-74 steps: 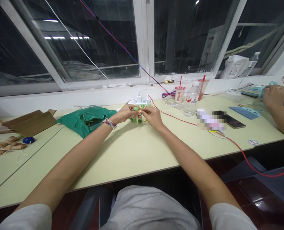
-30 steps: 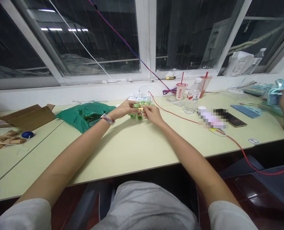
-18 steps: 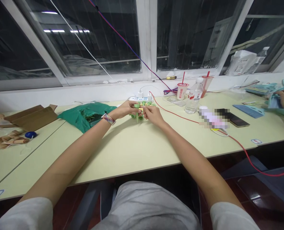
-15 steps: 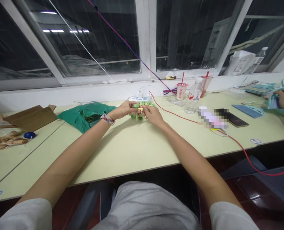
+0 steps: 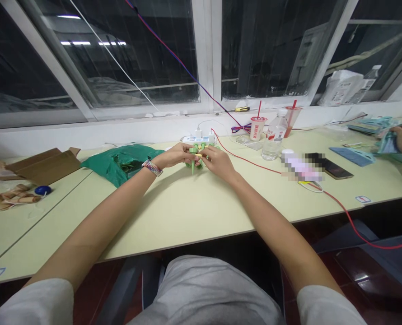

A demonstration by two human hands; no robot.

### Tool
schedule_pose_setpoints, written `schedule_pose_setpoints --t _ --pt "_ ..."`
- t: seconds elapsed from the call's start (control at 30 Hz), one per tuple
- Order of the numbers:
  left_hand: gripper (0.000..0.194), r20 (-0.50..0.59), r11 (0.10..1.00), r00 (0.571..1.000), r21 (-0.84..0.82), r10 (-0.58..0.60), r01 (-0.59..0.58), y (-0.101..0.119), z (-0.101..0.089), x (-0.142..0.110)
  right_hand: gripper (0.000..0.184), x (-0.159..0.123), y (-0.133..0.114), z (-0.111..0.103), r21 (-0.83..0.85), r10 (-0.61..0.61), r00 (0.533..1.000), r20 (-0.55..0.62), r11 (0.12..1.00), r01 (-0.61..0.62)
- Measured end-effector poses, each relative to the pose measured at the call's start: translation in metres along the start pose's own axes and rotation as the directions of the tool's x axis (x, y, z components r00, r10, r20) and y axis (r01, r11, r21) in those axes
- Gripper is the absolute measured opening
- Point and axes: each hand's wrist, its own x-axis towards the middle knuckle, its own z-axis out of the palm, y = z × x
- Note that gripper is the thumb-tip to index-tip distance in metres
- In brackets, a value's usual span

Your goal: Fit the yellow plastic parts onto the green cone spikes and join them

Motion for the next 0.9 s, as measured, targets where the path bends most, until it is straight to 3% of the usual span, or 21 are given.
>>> schedule_pose_setpoints --t 0.13,0.23,0.3,0.47,0.63,0.8,0.9 --pt "0.036 0.012 0.993 1.0 0.115 0.027 -0.028 0.003 0.0 0.0 0.047 -0.002 0.0 0.004 0.092 0.151 0.984 0.092 0.983 -0.16" --pt "0.036 0.005 0.981 0.998 0.187 0.061 -0.06 0.004 -0.002 0.001 0.057 -0.002 0.001 0.011 0.25 0.33 0.935 0.128 0.902 -0.352" --pt "0.037 -0.002 0.982 0.998 0.179 0.059 -0.058 0.002 -0.004 0.002 0.06 -0.002 0.001 0.014 0.297 0.394 0.91 0.133 0.86 -0.415" --pt "0.038 -0.006 0.988 0.999 0.15 0.05 -0.048 -0.001 -0.008 0.001 0.047 0.0 0.0 0.014 0.391 0.398 0.915 0.064 0.834 -0.39" --pt "0.035 -0.003 0.988 0.998 0.145 0.059 -0.058 -0.001 -0.008 0.0 0.039 0.001 -0.004 0.013 0.397 0.294 0.956 0.002 0.877 -0.27" --pt "0.035 -0.006 0.987 0.998 0.152 0.059 -0.058 -0.003 -0.008 0.002 0.047 -0.001 0.0 0.012 0.339 0.352 0.932 0.087 0.869 -0.36" --pt "0.035 -0.007 0.986 0.999 0.161 0.05 -0.049 -0.002 -0.007 0.001 0.049 -0.001 0.002 0.009 0.302 0.361 0.93 0.07 0.881 -0.365"
